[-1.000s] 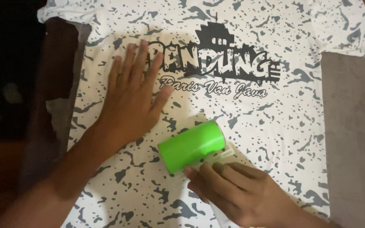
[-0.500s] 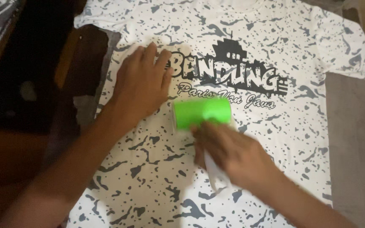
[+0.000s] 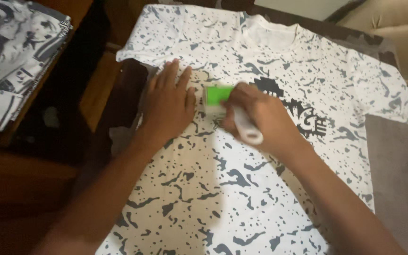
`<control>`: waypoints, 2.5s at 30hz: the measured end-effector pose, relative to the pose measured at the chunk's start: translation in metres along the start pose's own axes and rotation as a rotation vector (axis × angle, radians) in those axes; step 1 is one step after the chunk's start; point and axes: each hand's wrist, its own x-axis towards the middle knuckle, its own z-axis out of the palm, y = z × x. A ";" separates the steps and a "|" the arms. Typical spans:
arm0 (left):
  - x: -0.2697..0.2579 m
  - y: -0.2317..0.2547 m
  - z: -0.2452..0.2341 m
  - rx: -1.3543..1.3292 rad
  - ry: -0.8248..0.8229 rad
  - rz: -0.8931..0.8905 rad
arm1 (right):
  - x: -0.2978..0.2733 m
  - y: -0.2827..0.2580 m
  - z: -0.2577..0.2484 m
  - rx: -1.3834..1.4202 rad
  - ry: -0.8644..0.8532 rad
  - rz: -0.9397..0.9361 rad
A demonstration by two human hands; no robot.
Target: The person unfolds a white t-shirt with a black graphic print on a flat surface, then uses a green lint roller to roll over the entire front surface of the shirt, including the sleeves and graphic area, to remove lint or debris.
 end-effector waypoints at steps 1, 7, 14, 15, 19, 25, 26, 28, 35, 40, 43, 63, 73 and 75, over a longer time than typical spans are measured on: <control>-0.001 0.001 0.000 -0.011 -0.011 -0.011 | 0.011 0.008 0.003 0.002 0.051 -0.064; 0.016 0.001 -0.002 0.103 -0.059 0.000 | 0.071 0.035 -0.001 0.066 0.001 0.025; 0.092 -0.022 0.036 0.174 0.060 -0.125 | 0.108 0.066 -0.009 0.076 0.152 -0.036; 0.101 -0.027 0.043 0.181 0.117 -0.152 | 0.116 0.071 -0.006 0.087 0.199 -0.020; 0.128 -0.039 0.066 0.236 0.184 -0.204 | 0.147 0.090 0.010 0.141 0.354 -0.011; 0.121 -0.049 0.062 0.045 0.253 0.007 | 0.145 0.091 0.049 0.142 0.553 0.055; 0.118 -0.050 0.059 -0.009 0.172 -0.033 | 0.145 0.091 0.054 0.126 0.590 0.058; 0.118 -0.051 0.054 -0.053 0.061 -0.108 | 0.144 0.089 0.060 0.091 0.664 0.066; 0.129 -0.046 0.054 0.001 -0.052 -0.277 | 0.140 0.079 0.059 0.327 0.639 0.245; 0.128 -0.045 0.057 -0.016 -0.060 -0.301 | 0.148 0.081 0.055 0.057 0.521 -0.004; 0.133 -0.047 0.057 -0.009 -0.095 -0.315 | 0.151 0.086 0.053 -0.020 0.561 -0.010; 0.130 -0.046 0.056 0.014 -0.130 -0.288 | 0.142 0.089 0.057 0.021 0.534 0.146; 0.133 -0.062 0.057 -0.048 -0.170 -0.261 | 0.143 0.087 0.058 0.097 0.547 0.196; 0.133 -0.073 0.051 -0.077 -0.242 -0.273 | 0.145 0.085 0.058 0.092 0.549 0.200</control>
